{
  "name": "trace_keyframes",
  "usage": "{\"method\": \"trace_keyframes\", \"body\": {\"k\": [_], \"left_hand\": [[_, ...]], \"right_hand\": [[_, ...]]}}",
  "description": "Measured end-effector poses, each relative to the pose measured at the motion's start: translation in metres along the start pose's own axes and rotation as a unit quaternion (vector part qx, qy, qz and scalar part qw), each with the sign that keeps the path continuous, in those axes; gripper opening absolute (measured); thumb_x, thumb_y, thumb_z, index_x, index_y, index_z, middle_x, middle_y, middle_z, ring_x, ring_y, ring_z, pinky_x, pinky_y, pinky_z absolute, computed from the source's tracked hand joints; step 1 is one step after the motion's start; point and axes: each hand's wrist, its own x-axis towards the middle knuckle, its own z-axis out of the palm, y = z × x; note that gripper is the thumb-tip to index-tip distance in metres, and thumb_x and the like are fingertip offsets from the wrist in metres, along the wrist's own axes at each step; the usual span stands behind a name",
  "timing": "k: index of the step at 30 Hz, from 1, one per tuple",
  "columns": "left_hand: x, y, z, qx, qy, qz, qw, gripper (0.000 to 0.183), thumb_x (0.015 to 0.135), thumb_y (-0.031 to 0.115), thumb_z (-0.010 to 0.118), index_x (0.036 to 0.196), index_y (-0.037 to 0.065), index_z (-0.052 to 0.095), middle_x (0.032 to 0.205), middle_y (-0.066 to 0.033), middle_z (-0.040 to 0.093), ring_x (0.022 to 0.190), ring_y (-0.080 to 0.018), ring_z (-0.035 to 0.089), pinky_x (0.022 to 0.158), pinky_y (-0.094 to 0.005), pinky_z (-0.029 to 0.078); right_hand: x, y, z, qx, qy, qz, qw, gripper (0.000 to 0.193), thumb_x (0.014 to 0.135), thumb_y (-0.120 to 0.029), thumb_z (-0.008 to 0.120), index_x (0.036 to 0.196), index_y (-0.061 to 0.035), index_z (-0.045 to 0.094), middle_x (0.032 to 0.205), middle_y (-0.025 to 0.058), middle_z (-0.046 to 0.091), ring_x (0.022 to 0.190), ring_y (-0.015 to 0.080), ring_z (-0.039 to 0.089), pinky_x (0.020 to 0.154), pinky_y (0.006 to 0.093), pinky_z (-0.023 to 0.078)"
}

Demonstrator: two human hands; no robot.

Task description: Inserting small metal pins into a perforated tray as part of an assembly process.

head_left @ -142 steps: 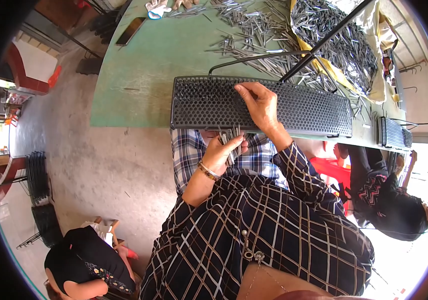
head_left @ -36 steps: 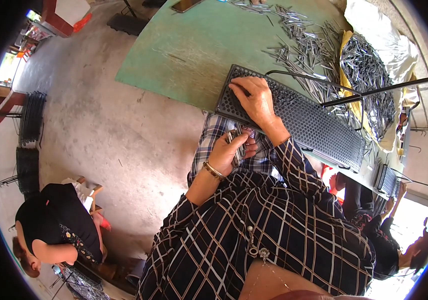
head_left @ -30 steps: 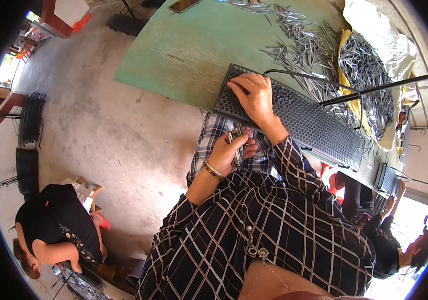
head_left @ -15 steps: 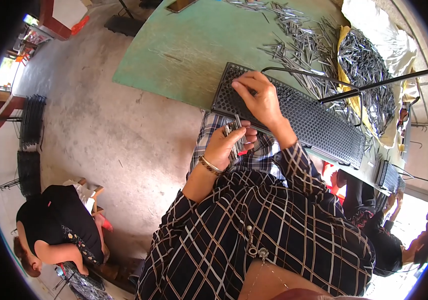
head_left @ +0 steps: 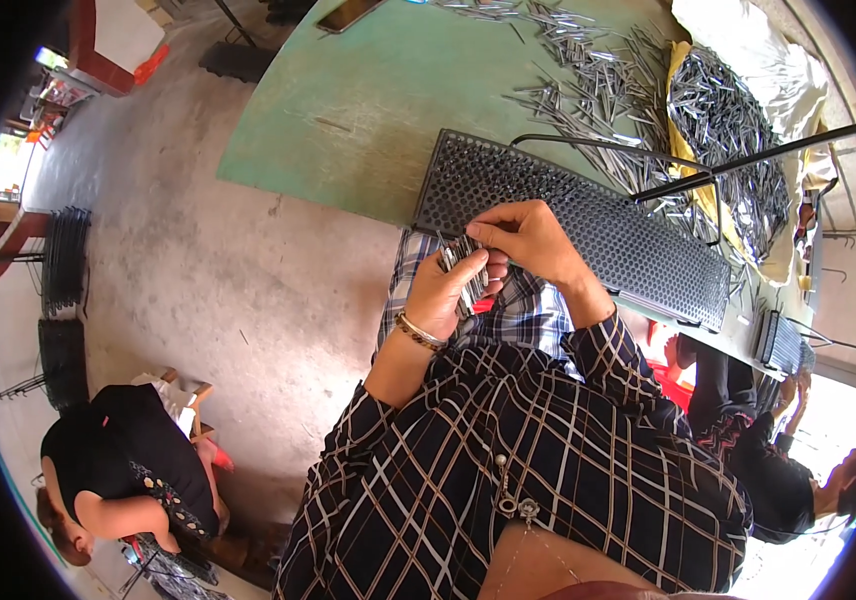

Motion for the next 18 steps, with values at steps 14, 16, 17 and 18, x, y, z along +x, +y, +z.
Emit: {"method": "trace_keyframes", "body": {"k": [14,16,17,18], "left_hand": [[0.005,-0.003,-0.004,-0.022,0.029,-0.024,0.999,0.026,0.089,0.014,0.061,0.108,-0.003,0.057,0.097,-0.0174,0.066,0.083,-0.0223,0.066,0.069,-0.035,0.056],[0.007,-0.006,-0.006,-0.027,0.023,-0.035,0.999,0.026,0.089,0.014,0.061,0.108,-0.004,0.056,0.097,-0.0177,0.066,0.082,-0.0221,0.066,0.069,-0.0348,0.056],[0.007,-0.005,-0.006,-0.027,0.024,-0.034,0.999,0.026,0.089,0.014,0.061,0.108,-0.004,0.056,0.097,-0.0177,0.066,0.082,-0.0221,0.066,0.069,-0.0348,0.056],[0.007,-0.004,-0.006,-0.032,0.03,-0.039,0.998,0.026,0.089,0.014,0.061,0.107,-0.004,0.056,0.097,-0.0176,0.066,0.082,-0.022,0.066,0.069,-0.0346,0.056]], "right_hand": [[0.039,-0.005,0.006,0.013,0.226,-0.151,0.962,0.019,0.087,-0.015,0.066,0.095,0.0025,0.067,0.075,0.0061,0.067,0.064,0.0082,0.059,0.059,0.0231,0.049],[0.048,-0.001,0.012,0.013,0.233,-0.164,0.958,0.019,0.085,-0.015,0.068,0.095,0.0008,0.068,0.076,0.0086,0.068,0.064,0.0091,0.06,0.059,0.0242,0.049],[0.052,0.0,0.013,-0.028,0.232,-0.171,0.957,0.018,0.085,-0.015,0.068,0.095,0.0004,0.068,0.078,0.0096,0.068,0.065,0.0103,0.061,0.06,0.0248,0.049],[0.054,0.003,0.014,-0.07,0.23,-0.179,0.954,0.018,0.084,-0.014,0.068,0.095,0.0,0.068,0.08,0.0107,0.069,0.065,0.0115,0.062,0.06,0.0254,0.049]]}}
